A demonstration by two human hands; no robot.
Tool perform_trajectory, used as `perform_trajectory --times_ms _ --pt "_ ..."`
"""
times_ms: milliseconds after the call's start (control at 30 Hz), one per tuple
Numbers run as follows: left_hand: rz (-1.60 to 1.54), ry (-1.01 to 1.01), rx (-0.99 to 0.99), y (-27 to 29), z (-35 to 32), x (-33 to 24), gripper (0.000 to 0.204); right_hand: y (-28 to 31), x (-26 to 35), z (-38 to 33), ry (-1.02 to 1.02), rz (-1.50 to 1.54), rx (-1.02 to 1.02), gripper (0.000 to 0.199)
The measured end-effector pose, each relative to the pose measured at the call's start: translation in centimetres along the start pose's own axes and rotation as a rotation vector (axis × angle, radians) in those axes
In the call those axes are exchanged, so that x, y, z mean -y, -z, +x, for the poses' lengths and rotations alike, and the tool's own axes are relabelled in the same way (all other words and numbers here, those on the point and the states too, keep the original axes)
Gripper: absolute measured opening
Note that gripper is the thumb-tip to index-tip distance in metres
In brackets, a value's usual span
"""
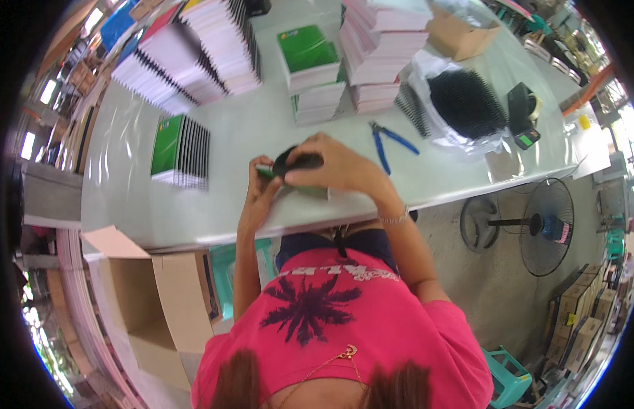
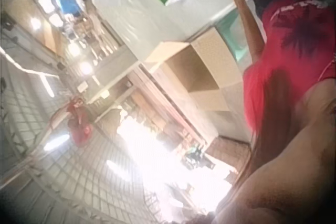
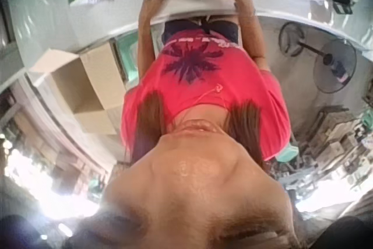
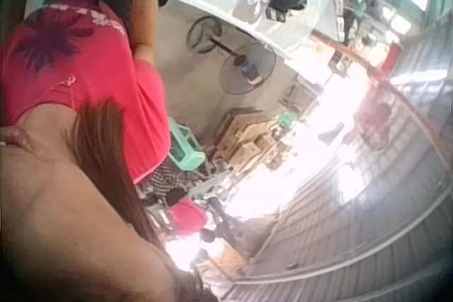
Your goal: The person binds small notebooks by manually inserting a spiral coil through the pre-punched holes of each stack, then trims the excess coil using pliers before placing the finished notebooks into a stack.
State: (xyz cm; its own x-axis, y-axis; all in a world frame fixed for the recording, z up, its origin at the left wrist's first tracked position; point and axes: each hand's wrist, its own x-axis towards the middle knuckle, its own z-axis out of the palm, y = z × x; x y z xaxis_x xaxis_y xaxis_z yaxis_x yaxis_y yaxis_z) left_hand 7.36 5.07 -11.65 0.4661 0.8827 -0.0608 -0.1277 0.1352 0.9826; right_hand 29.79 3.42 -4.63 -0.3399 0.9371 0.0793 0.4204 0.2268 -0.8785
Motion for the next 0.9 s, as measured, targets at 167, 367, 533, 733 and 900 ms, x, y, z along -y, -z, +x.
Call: perform_trajectory --times_ms 167,367,533,733,900 --pt "0.105 -0.163 0.015 1.0 0.4 1.4 0.038 -0.8 -0.9 0.8 -0.212 -0.124 -0.032 0.041" --pt "0.099 -0.184 0.014 0.9 0.5 1.6 0.038 0.1 -0.6 0.9 -0.15 0.159 0.114 0.045" --pt "0.021 -0.152 0.042 0.6 0.7 0.9 0.041 -0.2 -2.0 2.2 -0.249 0.355 0.1 0.039" --pt "0.058 -0.161 0.046 0.8 0.3 1.1 0.044 0.2 -0.8 2.2 -0.176 0.317 0.157 0.039" --pt "0.062 -0.21 -0.003 0.2 0.7 0.9 0.038 0.1 -2.0 2.9 -0.199 0.179 0.089 0.037"
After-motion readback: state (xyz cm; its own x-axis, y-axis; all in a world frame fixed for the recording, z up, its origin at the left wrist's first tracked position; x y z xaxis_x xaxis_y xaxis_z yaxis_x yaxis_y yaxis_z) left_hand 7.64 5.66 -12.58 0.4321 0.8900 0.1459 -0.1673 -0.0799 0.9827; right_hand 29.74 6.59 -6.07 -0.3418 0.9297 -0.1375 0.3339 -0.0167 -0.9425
